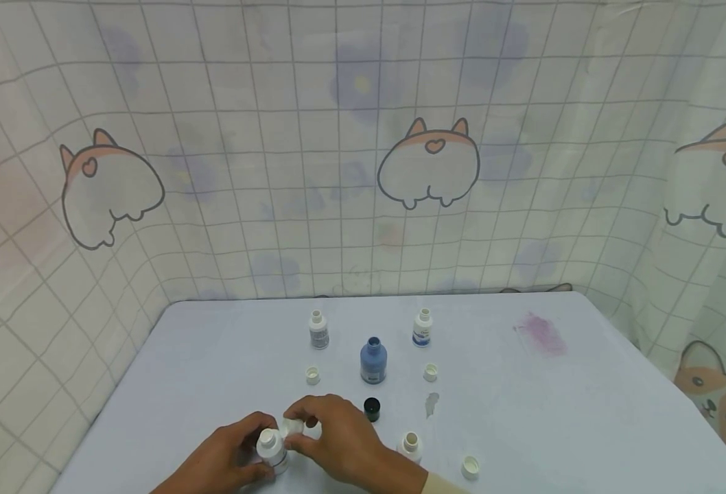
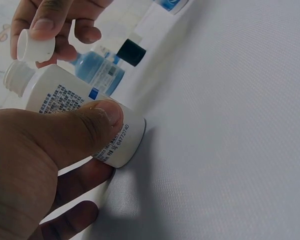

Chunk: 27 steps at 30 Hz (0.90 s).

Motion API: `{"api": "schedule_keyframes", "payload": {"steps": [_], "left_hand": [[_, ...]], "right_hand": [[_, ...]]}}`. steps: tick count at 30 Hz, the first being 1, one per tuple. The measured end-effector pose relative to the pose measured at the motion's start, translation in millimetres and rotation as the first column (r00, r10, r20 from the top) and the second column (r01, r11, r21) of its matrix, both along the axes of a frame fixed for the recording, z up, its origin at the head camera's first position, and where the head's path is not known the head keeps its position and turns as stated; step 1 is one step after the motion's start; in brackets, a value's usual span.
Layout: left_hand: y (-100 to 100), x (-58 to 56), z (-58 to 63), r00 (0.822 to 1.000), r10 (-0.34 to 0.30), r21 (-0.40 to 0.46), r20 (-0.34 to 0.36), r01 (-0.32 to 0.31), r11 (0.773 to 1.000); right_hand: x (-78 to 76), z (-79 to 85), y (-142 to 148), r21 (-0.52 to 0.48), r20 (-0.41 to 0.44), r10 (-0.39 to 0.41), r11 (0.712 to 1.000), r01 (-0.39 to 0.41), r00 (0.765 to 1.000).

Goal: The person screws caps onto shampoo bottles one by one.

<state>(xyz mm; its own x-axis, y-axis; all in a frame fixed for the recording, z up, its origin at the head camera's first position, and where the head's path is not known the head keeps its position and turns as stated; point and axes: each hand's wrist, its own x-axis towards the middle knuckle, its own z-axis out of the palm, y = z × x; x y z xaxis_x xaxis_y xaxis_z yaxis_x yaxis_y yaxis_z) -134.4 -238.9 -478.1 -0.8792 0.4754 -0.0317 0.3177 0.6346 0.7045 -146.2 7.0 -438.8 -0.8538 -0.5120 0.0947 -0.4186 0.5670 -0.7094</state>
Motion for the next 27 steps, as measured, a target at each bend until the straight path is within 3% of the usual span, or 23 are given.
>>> {"api": "schedule_keyframes", "payload": {"steps": [14, 22, 27], "left_hand": [[0.4, -1.9, 0.2, 0.999, -0.012, -0.013, -0.033, 0.011, 1.000], [1.0, -0.9, 0.5, 0.999, 0.019, -0.016, 0.037, -0.018, 1.000], [0.4, -1.1, 0.2, 1.000, 0.015, -0.021, 0.025, -0.014, 1.000]], "right_hand": [[-0.7, -0.4, -5.2, 0.012, 0.014, 0.013, 1.000, -0.014, 1.000], [-0.6, -0.5, -7.7, 0.024, 0.020, 0.024, 0.999, -0.025, 1.000], [-1.1, 0.0, -8.6, 0.016, 0.007, 0.033, 0.999, -0.033, 0.999]]}}
